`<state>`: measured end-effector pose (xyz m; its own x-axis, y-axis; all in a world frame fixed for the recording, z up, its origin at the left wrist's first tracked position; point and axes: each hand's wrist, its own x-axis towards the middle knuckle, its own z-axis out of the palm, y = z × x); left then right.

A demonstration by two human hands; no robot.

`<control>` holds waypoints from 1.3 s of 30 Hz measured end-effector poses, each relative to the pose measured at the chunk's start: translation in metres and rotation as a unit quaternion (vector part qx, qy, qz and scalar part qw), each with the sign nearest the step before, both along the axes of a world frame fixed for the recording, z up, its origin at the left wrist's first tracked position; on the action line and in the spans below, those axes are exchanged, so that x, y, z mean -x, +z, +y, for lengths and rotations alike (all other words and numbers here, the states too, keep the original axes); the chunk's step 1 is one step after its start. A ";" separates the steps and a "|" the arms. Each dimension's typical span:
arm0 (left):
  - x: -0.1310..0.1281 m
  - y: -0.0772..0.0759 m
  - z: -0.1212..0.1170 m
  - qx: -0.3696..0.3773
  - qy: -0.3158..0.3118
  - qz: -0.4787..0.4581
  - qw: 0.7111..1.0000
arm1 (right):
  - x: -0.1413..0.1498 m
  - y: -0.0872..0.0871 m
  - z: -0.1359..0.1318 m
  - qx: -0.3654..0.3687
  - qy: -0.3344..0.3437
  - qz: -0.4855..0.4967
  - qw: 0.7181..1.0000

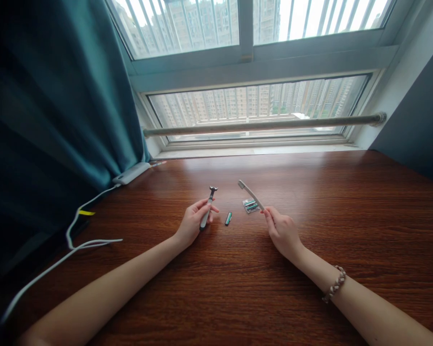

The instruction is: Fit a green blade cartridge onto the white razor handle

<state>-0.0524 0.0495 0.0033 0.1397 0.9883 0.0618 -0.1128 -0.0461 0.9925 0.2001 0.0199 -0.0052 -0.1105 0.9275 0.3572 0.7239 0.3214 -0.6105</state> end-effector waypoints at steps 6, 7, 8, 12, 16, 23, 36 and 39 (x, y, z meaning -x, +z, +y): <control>0.010 -0.003 0.006 -0.111 0.069 0.394 0.910 | 0.000 0.001 -0.001 -0.021 0.009 0.007 1.000; 0.012 -0.003 0.008 -0.125 0.078 0.455 0.878 | 0.000 0.001 -0.001 -0.031 0.009 0.013 0.999; 0.013 -0.002 0.009 -0.133 0.085 0.494 0.855 | 0.001 0.002 -0.002 -0.040 0.010 0.019 0.999; 0.012 0.002 0.014 -0.141 0.094 0.564 0.808 | 0.006 0.003 -0.005 -0.035 0.015 0.079 0.996; 0.006 0.002 0.023 -0.133 0.089 0.615 0.772 | 0.013 -0.001 -0.009 0.084 0.030 0.252 0.964; -0.002 0.000 0.037 -0.118 0.079 0.662 0.736 | 0.026 0.004 -0.019 0.252 0.053 0.507 0.823; -0.003 0.013 0.032 -0.109 0.074 0.678 0.723 | 0.050 0.030 -0.039 0.302 0.121 0.504 0.800; -0.004 0.027 0.018 -0.132 0.089 0.650 0.743 | 0.065 0.032 -0.035 0.300 0.146 0.498 0.800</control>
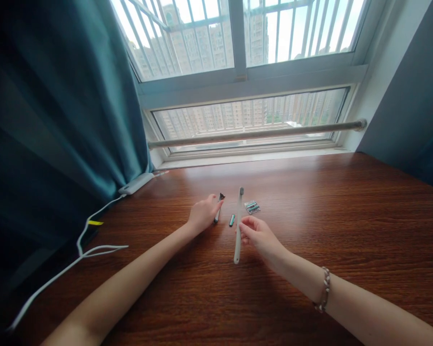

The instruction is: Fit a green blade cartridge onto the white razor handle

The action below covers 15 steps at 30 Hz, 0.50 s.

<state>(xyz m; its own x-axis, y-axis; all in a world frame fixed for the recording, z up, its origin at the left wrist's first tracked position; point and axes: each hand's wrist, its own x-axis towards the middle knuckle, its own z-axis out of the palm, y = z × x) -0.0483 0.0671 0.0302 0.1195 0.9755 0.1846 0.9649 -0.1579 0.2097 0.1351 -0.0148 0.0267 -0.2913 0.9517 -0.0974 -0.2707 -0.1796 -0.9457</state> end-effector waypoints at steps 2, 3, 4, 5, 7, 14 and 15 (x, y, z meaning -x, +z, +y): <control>-0.003 0.010 -0.013 0.000 -0.084 -0.142 0.986 | 0.012 0.002 0.006 -0.022 0.003 -0.011 1.000; -0.005 0.014 -0.019 0.034 -0.135 -0.225 0.964 | 0.019 0.004 0.009 -0.038 0.007 -0.020 0.999; -0.008 0.017 -0.025 0.078 -0.177 -0.299 0.934 | 0.025 0.007 0.012 -0.057 0.011 -0.027 0.998; -0.010 0.019 -0.029 0.119 -0.202 -0.362 0.902 | 0.031 0.010 0.015 -0.076 0.014 -0.030 0.997; -0.011 0.021 -0.035 0.132 -0.206 -0.450 0.859 | 0.040 0.017 0.020 -0.108 0.026 -0.032 0.993; 0.001 0.015 -0.020 0.146 -0.071 -0.626 0.762 | 0.031 0.002 0.038 -0.245 -0.009 -0.248 0.937; 0.003 0.014 -0.016 0.154 -0.061 -0.641 0.750 | 0.027 -0.005 0.042 -0.281 -0.039 -0.304 0.909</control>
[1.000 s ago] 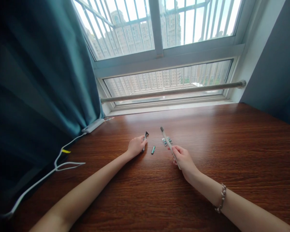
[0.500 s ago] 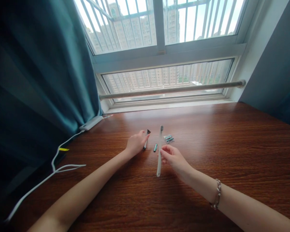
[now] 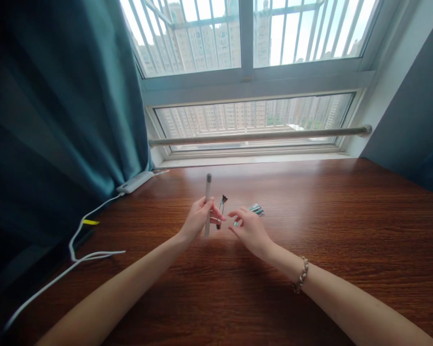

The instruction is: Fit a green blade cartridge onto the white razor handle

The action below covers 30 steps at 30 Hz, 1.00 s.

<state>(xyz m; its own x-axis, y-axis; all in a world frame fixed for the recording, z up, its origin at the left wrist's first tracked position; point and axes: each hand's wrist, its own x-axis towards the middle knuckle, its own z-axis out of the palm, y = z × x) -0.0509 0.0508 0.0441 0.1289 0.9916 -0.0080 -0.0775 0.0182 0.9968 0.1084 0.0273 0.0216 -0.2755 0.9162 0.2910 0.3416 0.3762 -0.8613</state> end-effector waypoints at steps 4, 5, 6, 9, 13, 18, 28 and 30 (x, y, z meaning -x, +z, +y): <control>0.000 -0.007 0.007 0.053 -0.017 -0.032 0.998 | -0.010 -0.024 0.013 -0.048 -0.046 -0.120 0.991; -0.001 -0.009 0.006 0.065 -0.028 -0.034 0.997 | -0.010 -0.028 0.015 -0.044 -0.043 -0.126 0.990; -0.002 -0.011 0.005 0.079 -0.039 -0.036 0.995 | -0.011 -0.030 0.017 -0.039 -0.038 -0.126 0.991; -0.003 -0.015 0.001 0.128 -0.066 -0.045 0.989 | -0.010 -0.032 0.020 -0.025 -0.029 -0.106 0.994; -0.003 -0.015 -0.004 0.184 -0.107 -0.080 0.974 | -0.008 -0.022 0.016 -0.062 -0.046 -0.032 0.996; -0.005 -0.008 -0.007 0.211 -0.204 -0.127 0.947 | -0.006 -0.006 0.007 -0.137 -0.041 0.032 0.989; -0.006 -0.004 -0.009 0.191 -0.223 -0.160 0.942 | -0.008 -0.001 0.006 -0.146 -0.028 0.034 0.988; -0.006 -0.004 -0.010 0.188 -0.226 -0.158 0.943 | -0.008 -0.001 0.007 -0.130 -0.035 0.029 0.991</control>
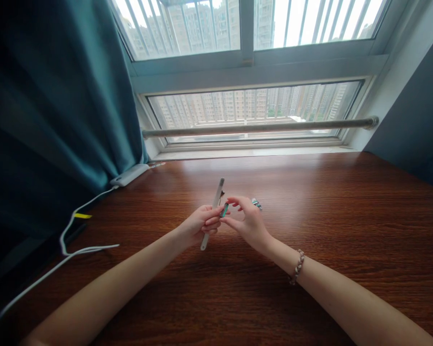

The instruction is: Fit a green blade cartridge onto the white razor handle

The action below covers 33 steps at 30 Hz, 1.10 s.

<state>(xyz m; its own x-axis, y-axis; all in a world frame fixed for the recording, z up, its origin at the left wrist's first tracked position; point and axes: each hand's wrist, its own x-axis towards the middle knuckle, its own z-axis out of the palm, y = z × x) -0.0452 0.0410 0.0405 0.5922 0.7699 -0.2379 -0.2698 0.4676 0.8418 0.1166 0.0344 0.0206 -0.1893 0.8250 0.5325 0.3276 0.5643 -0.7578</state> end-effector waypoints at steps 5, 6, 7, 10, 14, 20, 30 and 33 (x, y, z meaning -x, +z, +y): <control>-0.001 0.000 0.000 -0.025 0.012 0.009 1.000 | 0.000 -0.002 0.002 0.025 0.006 0.004 1.000; -0.001 0.000 0.000 -0.029 0.014 0.011 0.999 | -0.001 -0.002 0.002 0.026 0.011 0.006 1.000; -0.001 0.000 0.000 -0.032 0.014 0.013 0.999 | -0.001 -0.002 0.002 0.025 0.016 0.007 1.000; -0.001 0.000 0.000 -0.042 0.013 0.021 0.999 | -0.001 -0.002 0.003 0.020 0.026 0.005 0.999; 0.000 -0.001 -0.001 -0.059 0.014 0.033 0.998 | 0.001 -0.001 0.003 0.010 0.027 -0.002 1.000; -0.002 -0.001 -0.003 -0.110 0.062 0.098 0.987 | -0.005 0.001 0.010 0.148 0.073 0.155 0.974; -0.013 0.011 -0.019 -0.290 0.080 0.212 0.930 | -0.023 0.003 0.027 0.318 0.261 0.445 0.795; -0.011 0.009 -0.019 -0.300 0.106 0.237 0.918 | -0.021 0.005 0.025 0.312 0.276 0.444 0.794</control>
